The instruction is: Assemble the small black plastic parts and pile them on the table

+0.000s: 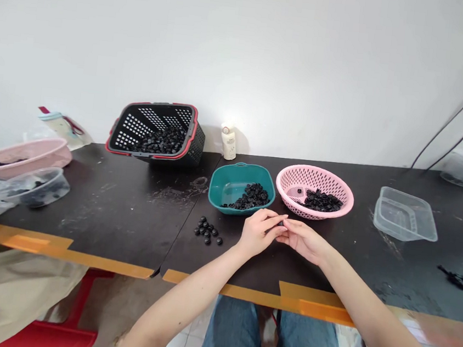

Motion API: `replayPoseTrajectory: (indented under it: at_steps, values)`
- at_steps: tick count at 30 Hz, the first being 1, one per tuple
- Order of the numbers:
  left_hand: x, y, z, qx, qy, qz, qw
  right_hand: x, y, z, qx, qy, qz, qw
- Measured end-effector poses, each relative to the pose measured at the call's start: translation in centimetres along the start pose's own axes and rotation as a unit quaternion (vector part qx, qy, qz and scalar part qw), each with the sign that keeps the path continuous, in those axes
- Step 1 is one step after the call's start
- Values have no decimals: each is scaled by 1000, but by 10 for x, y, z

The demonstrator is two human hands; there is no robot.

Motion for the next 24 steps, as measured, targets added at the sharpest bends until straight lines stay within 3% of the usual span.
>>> replayPoseTrajectory:
  at_steps: [6,10,19,24]
  values:
    - [0,-4,0,-34,54,-85,994,3,7,-1,-49,29,29,998]
    - [-1,-6,-3,-72,87,-108,988,3,6,1,-63,35,39,997]
    - [-1,-7,-5,-76,99,-98,987,8,1,8,21,37,64,997]
    - [-3,-8,-6,-74,103,-82,989,8,-2,6,-27,89,54,994]
Point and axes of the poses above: each hand's wrist, its own x-axis towards the middle knuckle, its own y-axis out of the back of the hand, z = x × y, the point moved 2 cm from there along x, towards the middle knuckle
